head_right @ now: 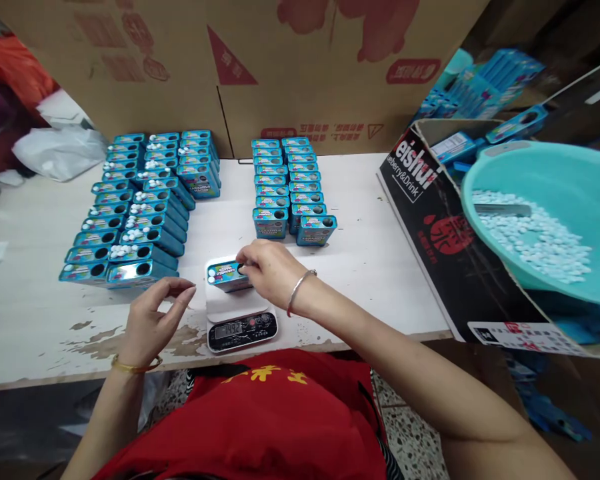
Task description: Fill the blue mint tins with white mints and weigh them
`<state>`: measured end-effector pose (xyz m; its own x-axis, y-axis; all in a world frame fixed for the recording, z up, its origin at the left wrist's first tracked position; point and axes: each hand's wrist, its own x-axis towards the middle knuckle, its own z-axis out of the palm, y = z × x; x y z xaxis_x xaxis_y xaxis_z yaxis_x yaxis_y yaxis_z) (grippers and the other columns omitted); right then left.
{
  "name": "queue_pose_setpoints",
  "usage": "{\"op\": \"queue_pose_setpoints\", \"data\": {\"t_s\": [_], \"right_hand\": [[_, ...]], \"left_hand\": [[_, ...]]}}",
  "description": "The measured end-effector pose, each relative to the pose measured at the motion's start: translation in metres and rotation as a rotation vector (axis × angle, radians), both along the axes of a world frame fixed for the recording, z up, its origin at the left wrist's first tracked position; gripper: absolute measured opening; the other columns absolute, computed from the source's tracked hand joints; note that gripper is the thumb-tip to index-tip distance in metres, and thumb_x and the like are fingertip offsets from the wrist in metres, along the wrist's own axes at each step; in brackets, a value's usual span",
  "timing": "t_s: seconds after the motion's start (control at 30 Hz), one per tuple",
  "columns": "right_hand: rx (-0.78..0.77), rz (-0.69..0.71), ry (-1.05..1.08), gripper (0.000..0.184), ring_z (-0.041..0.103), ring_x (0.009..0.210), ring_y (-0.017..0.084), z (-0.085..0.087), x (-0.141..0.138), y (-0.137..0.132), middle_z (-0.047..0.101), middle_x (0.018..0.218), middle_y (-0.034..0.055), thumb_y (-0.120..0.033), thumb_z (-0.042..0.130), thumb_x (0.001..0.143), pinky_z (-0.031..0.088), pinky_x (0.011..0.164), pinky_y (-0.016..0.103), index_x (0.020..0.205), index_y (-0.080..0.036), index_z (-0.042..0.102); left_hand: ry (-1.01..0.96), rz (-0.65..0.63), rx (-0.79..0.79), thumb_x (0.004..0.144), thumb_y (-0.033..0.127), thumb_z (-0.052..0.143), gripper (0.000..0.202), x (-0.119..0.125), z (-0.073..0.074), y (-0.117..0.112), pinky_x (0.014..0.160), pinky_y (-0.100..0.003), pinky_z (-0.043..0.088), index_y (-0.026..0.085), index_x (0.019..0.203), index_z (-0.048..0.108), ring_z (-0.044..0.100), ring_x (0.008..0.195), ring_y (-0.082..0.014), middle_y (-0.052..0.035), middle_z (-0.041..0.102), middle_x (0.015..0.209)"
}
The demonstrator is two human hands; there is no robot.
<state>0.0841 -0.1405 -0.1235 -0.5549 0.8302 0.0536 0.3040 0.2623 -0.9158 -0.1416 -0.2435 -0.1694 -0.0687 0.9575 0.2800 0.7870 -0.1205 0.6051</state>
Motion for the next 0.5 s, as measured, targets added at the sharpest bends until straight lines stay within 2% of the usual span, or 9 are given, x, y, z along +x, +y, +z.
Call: {"op": "queue_pose_setpoints", "data": {"t_s": [0.2,0.3,0.4,0.5], "right_hand": [[0.138,0.095,-0.074,0.023,0.057,0.081,0.015,0.001,-0.007,0.000,0.063,0.091,0.0056,-0.003,0.058,0.079,0.047,0.078,0.033,0.093,-0.017,0.070],[0.169,0.096,-0.067,0.022,0.060,0.086,0.017,0.006,0.002,-0.001,0.065,0.100,0.0088,-0.007,0.055,0.085,0.049,0.076,0.032,0.100,-0.015,0.068],[0.177,-0.001,-0.040,0.018,0.061,0.083,0.016,0.008,0.025,-0.001,0.066,0.100,0.0081,-0.019,0.055,0.090,0.051,0.071,0.030,0.102,-0.017,0.068],[0.144,-0.163,-0.039,0.020,0.062,0.078,0.016,0.006,0.061,-0.001,0.068,0.096,0.0071,-0.031,0.058,0.089,0.051,0.067,0.031,0.102,-0.020,0.069]], "left_hand": [[0.004,-0.023,0.046,0.091,0.027,0.054,0.011,0.006,-0.004,-0.006,0.069,-0.025,0.048,0.018,0.089,0.060,0.059,0.074,-0.0127,-0.0018,0.064,0.082],[0.059,-0.043,0.169,0.089,0.023,0.056,0.019,0.013,-0.005,-0.007,0.083,-0.032,0.049,0.018,0.107,0.060,0.061,0.094,-0.0180,-0.0072,0.065,0.102],[0.168,-0.116,0.266,0.086,0.022,0.061,0.041,0.020,-0.005,-0.005,0.098,-0.043,0.044,0.023,0.126,0.054,0.053,0.117,-0.0255,-0.0119,0.057,0.126],[0.189,-0.147,0.293,0.085,0.020,0.063,0.048,0.021,-0.004,-0.001,0.102,-0.047,0.041,0.025,0.132,0.051,0.050,0.122,-0.0271,-0.0120,0.054,0.132]]}}
